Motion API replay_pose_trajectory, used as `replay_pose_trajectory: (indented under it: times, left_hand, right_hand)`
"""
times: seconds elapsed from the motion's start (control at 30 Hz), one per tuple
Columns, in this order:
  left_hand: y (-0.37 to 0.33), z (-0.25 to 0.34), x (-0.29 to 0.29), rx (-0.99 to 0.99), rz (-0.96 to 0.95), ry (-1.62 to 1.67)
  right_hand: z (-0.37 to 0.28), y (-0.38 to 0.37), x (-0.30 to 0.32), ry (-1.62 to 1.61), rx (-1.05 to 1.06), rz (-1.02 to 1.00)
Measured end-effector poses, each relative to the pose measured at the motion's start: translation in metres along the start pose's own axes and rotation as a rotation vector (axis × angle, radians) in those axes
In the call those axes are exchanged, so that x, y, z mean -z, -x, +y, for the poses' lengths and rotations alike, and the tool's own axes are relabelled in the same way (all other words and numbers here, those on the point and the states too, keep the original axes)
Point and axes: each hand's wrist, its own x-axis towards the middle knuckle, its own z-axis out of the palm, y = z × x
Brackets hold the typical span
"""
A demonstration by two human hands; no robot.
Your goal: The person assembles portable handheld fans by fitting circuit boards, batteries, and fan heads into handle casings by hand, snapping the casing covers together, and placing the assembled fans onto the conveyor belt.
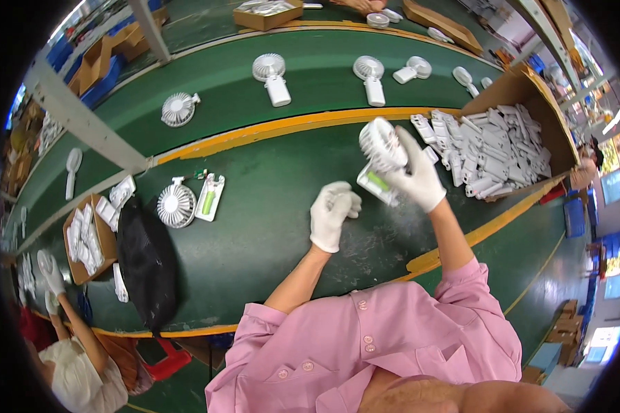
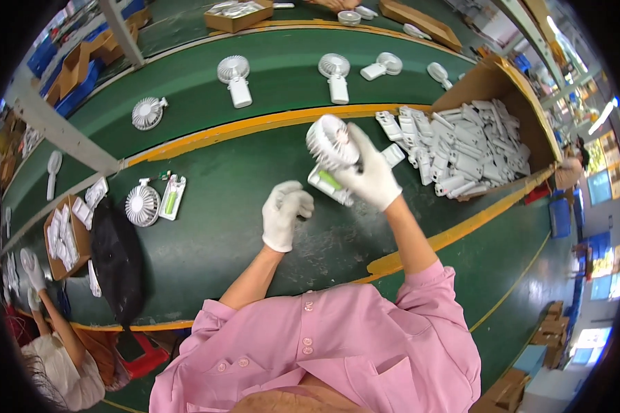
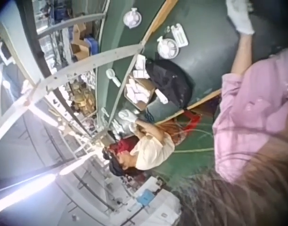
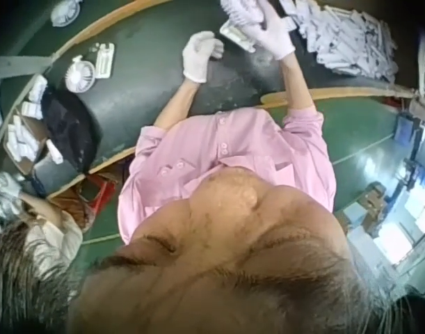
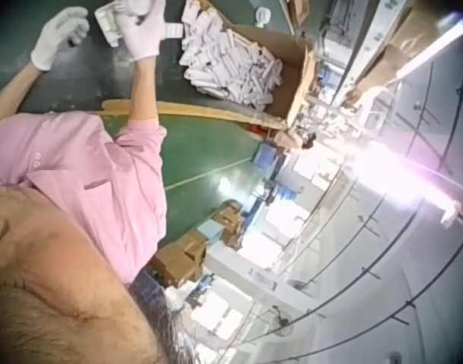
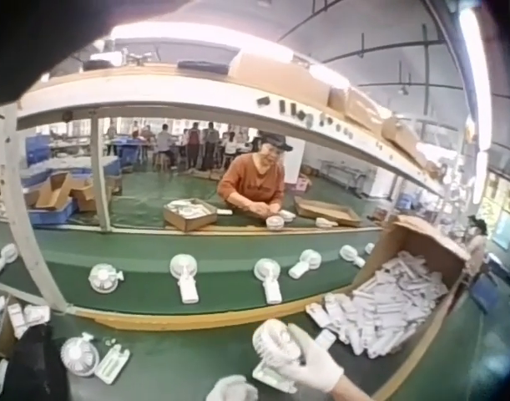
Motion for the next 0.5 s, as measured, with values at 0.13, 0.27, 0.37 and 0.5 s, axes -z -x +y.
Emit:
replay_pose_trajectory:
  times: [0.13,0.27,0.37,0.5]
  left_hand:
    - [0.002,-0.008,-0.004,-0.096,-0.107,0.026]
    - [0.002,-0.013,0.009,-0.088,-0.11,-0.066]
    - [0.002,0.005,-0.012,-0.053,-0.159,-0.035]
    - [0.004,0.015,-0.01,-0.025,-0.074,-0.043]
  right_hand:
    - [-0.03,0.052,-0.028,0.223,-0.039,0.054]
    - [-0.03,0.072,-0.044,0.446,0.082,-0.069]
    - [-0.015,0.074,-0.041,0.609,0.211,0.01]
    - [-0.034,0.071,-0.036,0.458,0.282,-0.055]
